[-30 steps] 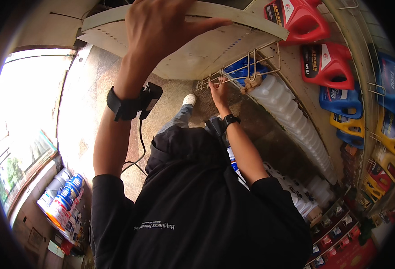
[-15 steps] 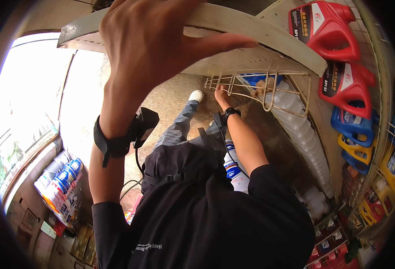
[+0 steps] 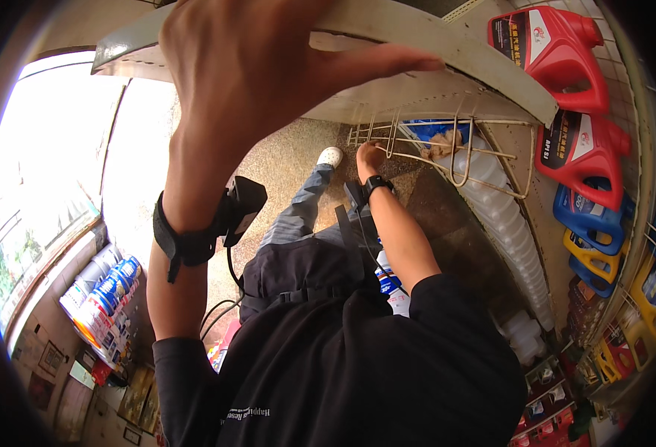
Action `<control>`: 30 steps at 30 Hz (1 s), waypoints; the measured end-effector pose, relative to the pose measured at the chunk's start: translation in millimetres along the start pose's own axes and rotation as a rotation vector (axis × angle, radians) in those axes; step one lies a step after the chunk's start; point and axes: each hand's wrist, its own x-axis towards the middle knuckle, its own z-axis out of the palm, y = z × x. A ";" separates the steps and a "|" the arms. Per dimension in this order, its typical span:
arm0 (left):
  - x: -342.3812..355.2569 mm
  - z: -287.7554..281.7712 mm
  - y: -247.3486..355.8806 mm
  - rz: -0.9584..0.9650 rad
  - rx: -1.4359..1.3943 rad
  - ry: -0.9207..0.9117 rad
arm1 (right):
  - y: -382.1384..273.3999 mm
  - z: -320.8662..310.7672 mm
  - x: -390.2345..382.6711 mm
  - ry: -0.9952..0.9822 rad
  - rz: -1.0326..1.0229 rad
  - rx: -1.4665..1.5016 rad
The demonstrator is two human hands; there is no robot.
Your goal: The person wipes a shelf board with a cloth and then attaches a wire divider to the board.
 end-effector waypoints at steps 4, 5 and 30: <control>13.4 9.0 6.4 0.012 -0.166 0.238 | -20.6 4.1 11.0 0.083 0.299 0.301; 14.3 9.6 7.6 0.008 -0.168 0.269 | -23.0 6.8 12.8 0.091 0.437 0.393; -8.6 -16.2 7.8 -0.013 -0.180 0.076 | -46.0 -253.8 -94.1 -0.130 -0.779 0.990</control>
